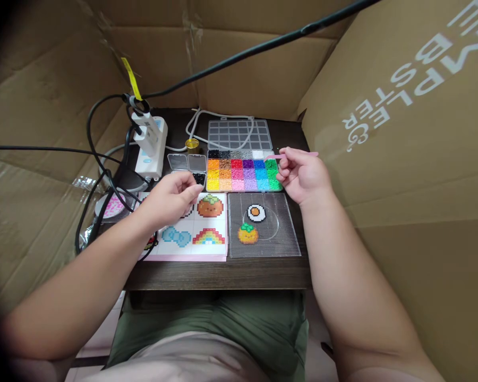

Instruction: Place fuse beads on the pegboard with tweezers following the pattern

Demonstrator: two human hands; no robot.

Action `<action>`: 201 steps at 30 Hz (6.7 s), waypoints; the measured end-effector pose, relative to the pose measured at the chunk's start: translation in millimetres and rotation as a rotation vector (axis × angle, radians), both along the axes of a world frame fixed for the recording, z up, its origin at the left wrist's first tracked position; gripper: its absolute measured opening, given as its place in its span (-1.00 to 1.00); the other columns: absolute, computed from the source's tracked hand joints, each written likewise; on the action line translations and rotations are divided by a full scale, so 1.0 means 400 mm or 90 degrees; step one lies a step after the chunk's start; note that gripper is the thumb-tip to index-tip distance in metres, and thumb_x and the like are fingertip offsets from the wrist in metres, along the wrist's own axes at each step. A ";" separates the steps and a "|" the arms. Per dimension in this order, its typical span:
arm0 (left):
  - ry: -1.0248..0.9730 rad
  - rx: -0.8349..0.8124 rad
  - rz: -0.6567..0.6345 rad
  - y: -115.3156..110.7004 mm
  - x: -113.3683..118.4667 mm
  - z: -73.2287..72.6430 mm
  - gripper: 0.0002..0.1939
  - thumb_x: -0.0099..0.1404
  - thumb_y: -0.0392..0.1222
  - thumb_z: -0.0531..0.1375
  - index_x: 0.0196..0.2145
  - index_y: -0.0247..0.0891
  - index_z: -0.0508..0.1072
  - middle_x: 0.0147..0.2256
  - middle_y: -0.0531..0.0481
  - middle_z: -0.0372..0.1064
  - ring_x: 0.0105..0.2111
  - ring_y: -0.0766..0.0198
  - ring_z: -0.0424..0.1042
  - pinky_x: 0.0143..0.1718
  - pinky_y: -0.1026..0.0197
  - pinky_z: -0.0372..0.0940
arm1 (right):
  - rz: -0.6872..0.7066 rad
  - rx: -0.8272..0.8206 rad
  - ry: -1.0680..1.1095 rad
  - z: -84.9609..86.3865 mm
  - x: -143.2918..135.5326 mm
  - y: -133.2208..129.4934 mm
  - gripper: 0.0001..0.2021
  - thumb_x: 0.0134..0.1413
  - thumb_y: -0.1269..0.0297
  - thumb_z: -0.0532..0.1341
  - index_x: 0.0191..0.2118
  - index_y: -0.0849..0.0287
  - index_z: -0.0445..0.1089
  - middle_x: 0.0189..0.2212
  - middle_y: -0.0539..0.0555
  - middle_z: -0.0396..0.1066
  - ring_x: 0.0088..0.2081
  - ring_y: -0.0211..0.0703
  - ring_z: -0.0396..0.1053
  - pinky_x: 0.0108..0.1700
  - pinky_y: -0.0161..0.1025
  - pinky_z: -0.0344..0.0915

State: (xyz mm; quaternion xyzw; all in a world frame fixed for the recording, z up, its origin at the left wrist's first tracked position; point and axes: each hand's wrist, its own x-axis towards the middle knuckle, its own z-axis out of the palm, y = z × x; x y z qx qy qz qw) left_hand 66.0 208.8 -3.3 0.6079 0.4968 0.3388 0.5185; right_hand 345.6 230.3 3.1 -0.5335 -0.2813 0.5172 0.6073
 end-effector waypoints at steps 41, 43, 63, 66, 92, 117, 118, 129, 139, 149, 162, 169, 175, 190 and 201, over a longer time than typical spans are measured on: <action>-0.382 -0.093 0.208 0.026 -0.069 0.093 -0.50 0.15 -0.20 0.22 -0.64 -0.18 -0.10 -0.72 0.22 -0.26 -0.74 0.50 -0.24 -0.71 0.30 -0.25 | -0.012 -0.017 0.004 0.014 0.000 -0.010 -0.74 0.17 0.45 0.15 -0.52 0.16 0.44 -0.65 -0.04 0.19 -0.62 -0.39 0.09 -0.62 -0.39 0.03; -0.389 -0.107 0.213 0.027 -0.070 0.095 -0.51 0.16 -0.20 0.22 -0.62 -0.18 -0.11 -0.72 0.23 -0.26 -0.75 0.51 -0.24 -0.72 0.31 -0.25 | -0.008 -0.015 0.002 0.014 0.003 -0.010 -0.74 0.17 0.43 0.16 -0.53 0.14 0.44 -0.64 -0.03 0.17 -0.62 -0.38 0.08 -0.62 -0.38 0.02; -0.425 -0.189 0.234 0.029 -0.065 0.106 -0.55 0.32 -0.21 0.18 -0.56 -0.17 -0.05 -0.70 0.27 -0.27 -0.76 0.52 -0.26 -0.76 0.37 -0.28 | -0.003 -0.042 0.011 0.022 -0.008 -0.015 -0.81 0.17 0.50 0.14 -0.46 0.26 0.38 -0.66 -0.04 0.18 -0.63 -0.38 0.07 -0.60 -0.38 0.01; -0.425 -0.199 0.239 0.032 -0.067 0.106 -0.56 0.33 -0.21 0.16 -0.56 -0.18 -0.04 -0.71 0.27 -0.26 -0.77 0.51 -0.26 -0.76 0.37 -0.28 | -0.003 -0.037 0.006 0.022 -0.007 -0.015 -0.83 0.16 0.50 0.14 -0.45 0.27 0.38 -0.66 -0.04 0.19 -0.63 -0.38 0.08 -0.60 -0.38 0.01; -0.396 0.071 0.397 0.027 -0.073 0.096 -0.53 0.22 -0.12 0.24 -0.66 -0.24 0.05 -0.68 0.17 0.05 -0.73 0.52 -0.10 -0.70 0.36 -0.18 | -0.041 -0.046 0.038 0.012 0.006 -0.004 -0.71 0.22 0.32 0.14 -0.51 0.23 0.45 -0.64 0.04 0.17 -0.63 -0.30 0.10 -0.63 -0.35 0.08; -0.343 0.133 0.393 0.024 -0.066 0.080 -0.56 0.27 -0.16 0.17 -0.66 -0.22 0.05 -0.66 0.18 -0.08 -0.69 0.49 -0.10 -0.65 0.33 -0.10 | -0.041 -0.052 0.054 0.018 0.001 -0.008 -0.68 0.27 0.31 0.08 -0.48 0.24 0.43 -0.62 0.04 0.15 -0.60 -0.29 0.09 -0.60 -0.32 0.02; -0.335 0.135 0.387 0.025 -0.066 0.078 -0.56 0.26 -0.15 0.18 -0.65 -0.22 0.04 -0.66 0.19 -0.09 -0.69 0.49 -0.11 -0.65 0.33 -0.11 | -0.043 -0.055 0.056 0.019 0.000 -0.009 -0.68 0.27 0.32 0.07 -0.48 0.24 0.43 -0.62 0.03 0.15 -0.60 -0.30 0.09 -0.60 -0.32 0.02; -0.154 0.058 0.105 0.008 -0.030 0.057 -0.77 0.07 -0.26 0.35 -0.52 -0.25 0.33 -0.59 0.14 0.24 -0.58 0.45 0.16 -0.54 0.33 0.08 | -0.039 -0.068 0.054 0.023 -0.001 -0.010 -0.64 0.30 0.31 0.04 -0.48 0.25 0.43 -0.63 0.03 0.16 -0.62 -0.31 0.09 -0.61 -0.35 0.04; -0.098 0.050 0.059 0.014 -0.032 0.047 -0.91 0.13 -0.29 0.28 -0.46 -0.26 0.41 -0.54 0.11 0.31 -0.55 0.43 0.22 -0.50 0.31 0.10 | -0.042 -0.063 0.049 0.025 -0.006 -0.011 -0.66 0.30 0.32 0.04 -0.48 0.22 0.42 -0.66 0.03 0.17 -0.63 -0.29 0.09 -0.61 -0.31 0.00; -0.074 0.043 0.039 0.015 -0.033 0.035 -0.86 0.24 -0.15 0.21 -0.43 -0.24 0.44 -0.59 0.12 0.26 -0.63 0.44 0.09 -0.58 0.31 0.03 | -0.029 -0.062 0.028 0.020 -0.002 -0.010 -0.68 0.28 0.27 0.08 -0.47 0.22 0.41 -0.62 0.02 0.15 -0.63 -0.31 0.05 -0.57 -0.30 -0.01; -0.013 0.011 0.067 0.013 -0.038 0.059 -0.82 0.09 -0.24 0.10 -0.63 -0.24 0.30 -0.65 0.11 0.12 -0.65 0.43 0.09 -0.61 0.30 -0.03 | -0.031 -0.063 0.040 0.019 0.001 -0.006 -0.63 0.31 0.29 0.03 -0.48 0.26 0.42 -0.66 0.01 0.17 -0.65 -0.32 0.05 -0.60 -0.33 0.02; 0.030 0.036 0.060 0.009 -0.038 0.067 -0.77 -0.01 -0.28 0.03 -0.75 -0.23 0.10 -0.69 0.10 -0.01 -0.62 0.40 0.05 -0.56 0.28 -0.05 | -0.034 -0.064 0.044 0.020 0.000 -0.007 -0.63 0.32 0.30 0.03 -0.48 0.25 0.43 -0.66 0.02 0.18 -0.64 -0.32 0.06 -0.59 -0.33 0.02; 0.072 0.046 0.039 0.009 -0.037 0.063 -0.74 0.01 -0.25 0.05 -0.74 -0.21 0.07 -0.69 0.12 -0.05 -0.62 0.40 0.00 -0.57 0.25 -0.11 | -0.032 -0.061 0.036 0.022 0.003 -0.009 -0.62 0.32 0.30 0.03 -0.49 0.24 0.43 -0.66 0.02 0.17 -0.63 -0.31 0.06 -0.60 -0.31 0.01; 0.046 0.126 0.060 0.005 -0.044 0.044 -0.69 -0.12 -0.44 0.05 -0.62 -0.19 -0.09 -0.58 0.13 -0.15 -0.54 0.39 -0.15 -0.52 0.21 -0.21 | -0.019 -0.062 0.022 0.014 0.007 -0.007 -0.64 0.29 0.27 0.04 -0.49 0.19 0.42 -0.64 0.00 0.16 -0.64 -0.33 0.06 -0.61 -0.32 0.05; 0.027 0.171 0.051 0.011 -0.043 0.039 -0.73 -0.16 -0.41 0.04 -0.64 -0.19 -0.06 -0.54 0.08 0.06 -0.47 0.34 0.10 -0.44 0.20 -0.05 | -0.006 -0.058 0.009 0.011 0.012 -0.005 -0.67 0.28 0.24 0.06 -0.48 0.16 0.42 -0.64 -0.01 0.16 -0.63 -0.32 0.03 -0.61 -0.32 0.06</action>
